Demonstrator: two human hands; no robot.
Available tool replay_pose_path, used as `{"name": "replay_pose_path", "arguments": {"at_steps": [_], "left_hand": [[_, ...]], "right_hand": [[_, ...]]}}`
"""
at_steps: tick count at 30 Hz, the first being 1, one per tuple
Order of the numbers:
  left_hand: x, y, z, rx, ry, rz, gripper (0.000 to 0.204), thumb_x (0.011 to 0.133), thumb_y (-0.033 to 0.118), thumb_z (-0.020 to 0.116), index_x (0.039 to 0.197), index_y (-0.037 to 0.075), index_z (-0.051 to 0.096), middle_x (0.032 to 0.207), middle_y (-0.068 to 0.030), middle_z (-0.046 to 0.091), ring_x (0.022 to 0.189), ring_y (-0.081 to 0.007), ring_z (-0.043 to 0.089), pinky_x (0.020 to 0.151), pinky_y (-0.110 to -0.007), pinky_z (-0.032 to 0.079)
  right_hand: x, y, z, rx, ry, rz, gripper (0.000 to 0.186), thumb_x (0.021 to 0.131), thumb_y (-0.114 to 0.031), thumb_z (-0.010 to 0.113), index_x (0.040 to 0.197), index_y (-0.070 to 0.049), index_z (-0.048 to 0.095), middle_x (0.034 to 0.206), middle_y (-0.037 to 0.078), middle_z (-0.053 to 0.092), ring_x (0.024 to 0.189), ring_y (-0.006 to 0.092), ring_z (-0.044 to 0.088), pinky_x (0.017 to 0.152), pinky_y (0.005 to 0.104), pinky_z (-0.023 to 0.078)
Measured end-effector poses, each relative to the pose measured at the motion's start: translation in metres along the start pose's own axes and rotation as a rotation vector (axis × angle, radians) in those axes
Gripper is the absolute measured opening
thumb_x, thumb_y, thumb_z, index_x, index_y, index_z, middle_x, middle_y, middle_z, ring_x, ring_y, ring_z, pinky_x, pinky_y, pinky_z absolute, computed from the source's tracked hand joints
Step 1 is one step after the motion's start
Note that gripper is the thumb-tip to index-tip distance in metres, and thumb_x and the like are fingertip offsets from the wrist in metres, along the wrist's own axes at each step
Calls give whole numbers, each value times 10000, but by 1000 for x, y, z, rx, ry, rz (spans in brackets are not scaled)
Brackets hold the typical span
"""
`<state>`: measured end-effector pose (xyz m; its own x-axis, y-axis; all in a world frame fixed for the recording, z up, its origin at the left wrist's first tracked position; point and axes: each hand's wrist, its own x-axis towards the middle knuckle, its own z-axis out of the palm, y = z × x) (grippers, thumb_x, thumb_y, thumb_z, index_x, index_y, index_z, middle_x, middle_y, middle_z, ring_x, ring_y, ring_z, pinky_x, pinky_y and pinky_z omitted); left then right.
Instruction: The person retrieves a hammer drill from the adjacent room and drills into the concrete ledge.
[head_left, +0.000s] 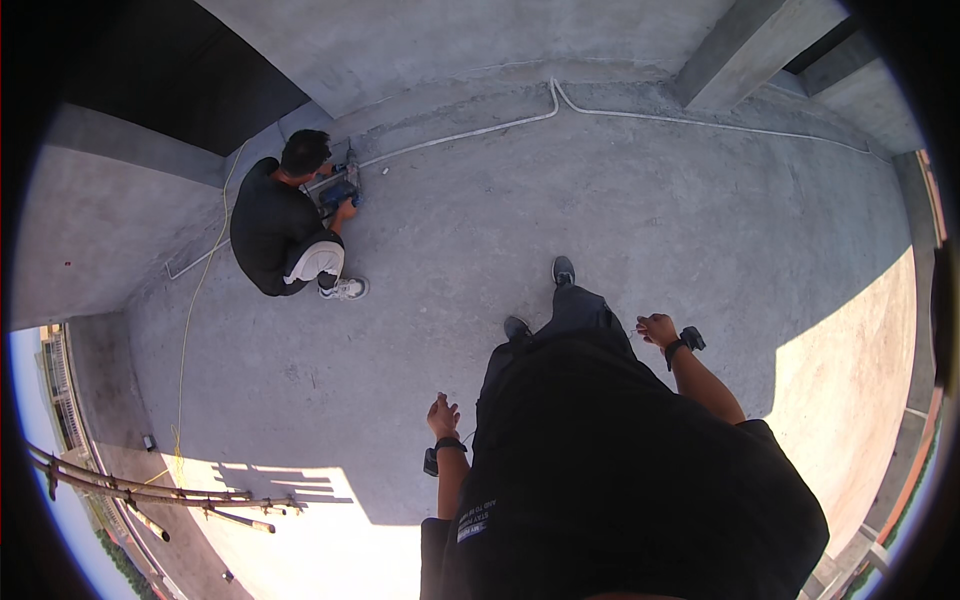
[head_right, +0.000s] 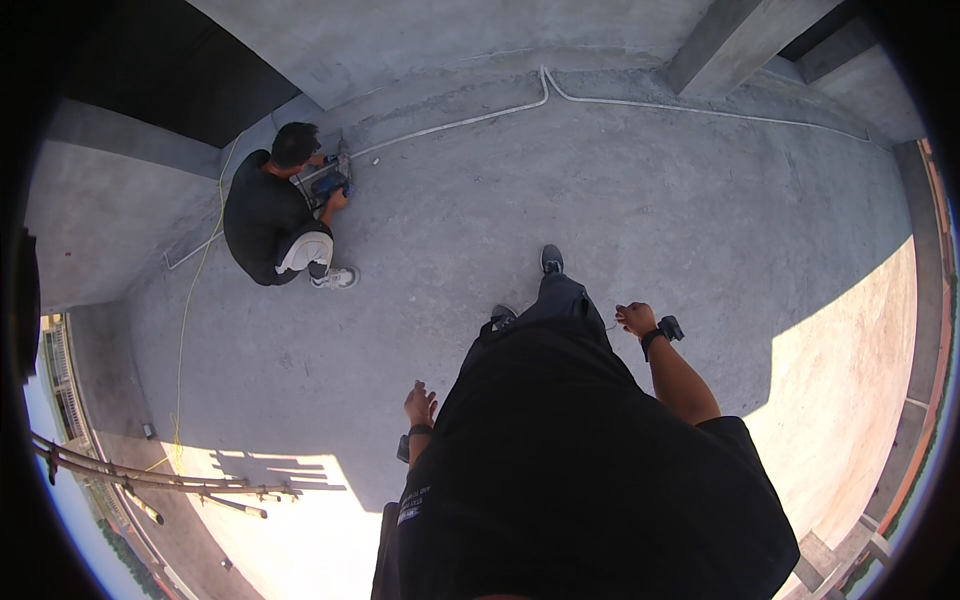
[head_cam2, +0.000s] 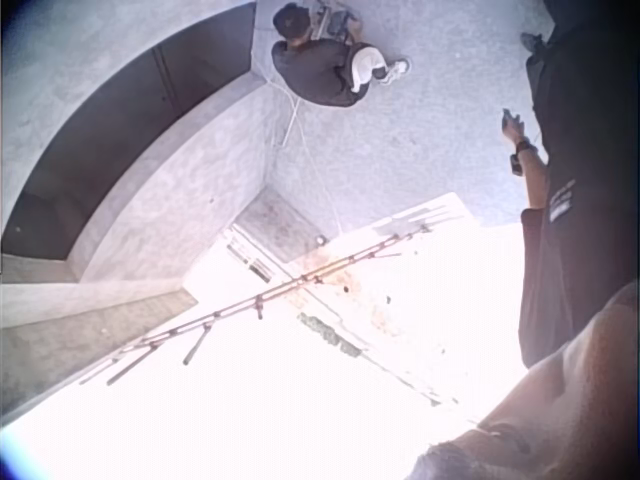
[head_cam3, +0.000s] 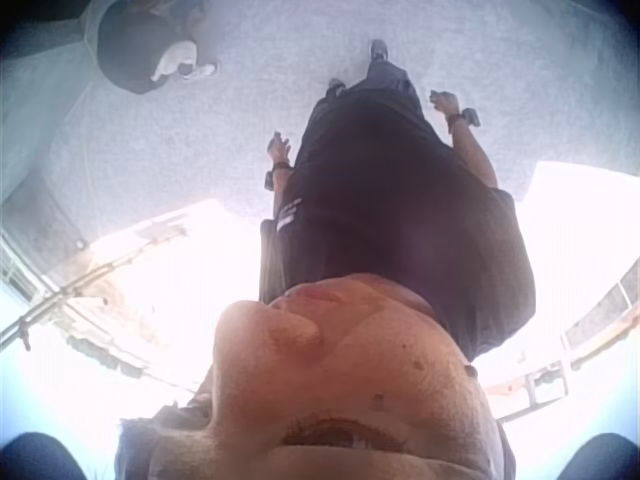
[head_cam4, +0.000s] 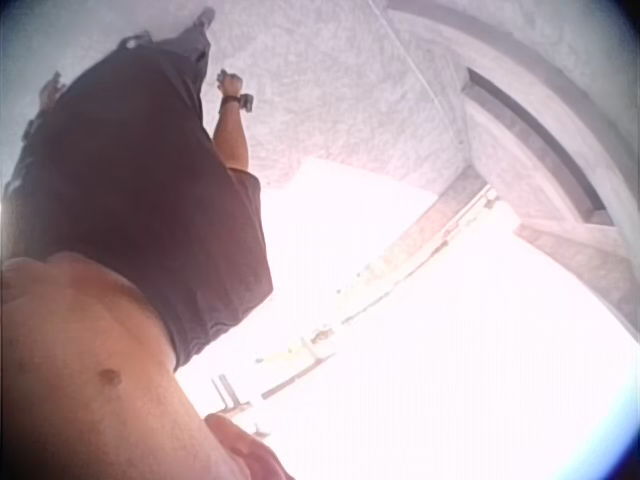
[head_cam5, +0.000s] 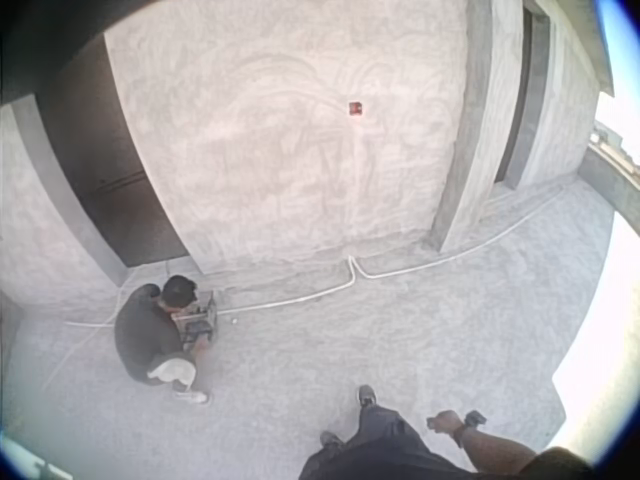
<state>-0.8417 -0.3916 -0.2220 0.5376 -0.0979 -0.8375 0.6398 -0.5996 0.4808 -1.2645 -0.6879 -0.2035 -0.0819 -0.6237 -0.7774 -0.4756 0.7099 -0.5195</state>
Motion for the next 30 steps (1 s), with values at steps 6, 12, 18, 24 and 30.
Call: {"name": "replay_pose_path", "arguments": {"at_steps": [6, 12, 18, 24, 30], "left_hand": [[-1, 1, 0, 14, -16, 14, 436, 800, 386, 496, 1051, 30, 503, 1000, -81, 495, 838, -190, 546, 598, -279, 424], [-1, 2, 0, 23, -25, 11, 480, 798, 399, 488, 1083, 12, 483, 1059, -107, 483, 830, -183, 545, 590, -275, 434], [-2, 1, 0, 27, -25, 14, 489, 798, 406, 487, 1091, 14, 480, 1066, -106, 482, 832, -180, 544, 590, -272, 434], [1, -1, 0, 28, -29, 9, 501, 799, 415, 486, 1099, 14, 476, 1098, -115, 474, 836, -181, 545, 591, -267, 435], [0, 0, 0, 30, -25, 6, 489, 795, 412, 494, 1090, 22, 484, 1075, -107, 481, 832, -181, 547, 590, -269, 440]], "right_hand": [[-2, -2, -1, -56, -23, 39, 265, 770, -272, 559, 803, -9, 555, 804, 79, 605, 723, 167, 582, 606, 281, 464], [-2, -2, 0, -20, 12, 15, 244, 759, -256, 580, 741, -16, 540, 731, 69, 607, 636, 150, 587, 504, 272, 449], [0, -2, -1, -48, -22, 45, 266, 767, -271, 562, 805, -8, 550, 811, 79, 603, 729, 162, 580, 606, 283, 462], [-2, -3, -1, -62, -21, 39, 270, 767, -274, 562, 808, -8, 547, 807, 80, 603, 730, 164, 580, 611, 283, 461], [-3, -3, -1, -50, -23, 29, 283, 765, -277, 567, 810, 2, 547, 814, 89, 604, 734, 169, 582, 617, 287, 464]]}}
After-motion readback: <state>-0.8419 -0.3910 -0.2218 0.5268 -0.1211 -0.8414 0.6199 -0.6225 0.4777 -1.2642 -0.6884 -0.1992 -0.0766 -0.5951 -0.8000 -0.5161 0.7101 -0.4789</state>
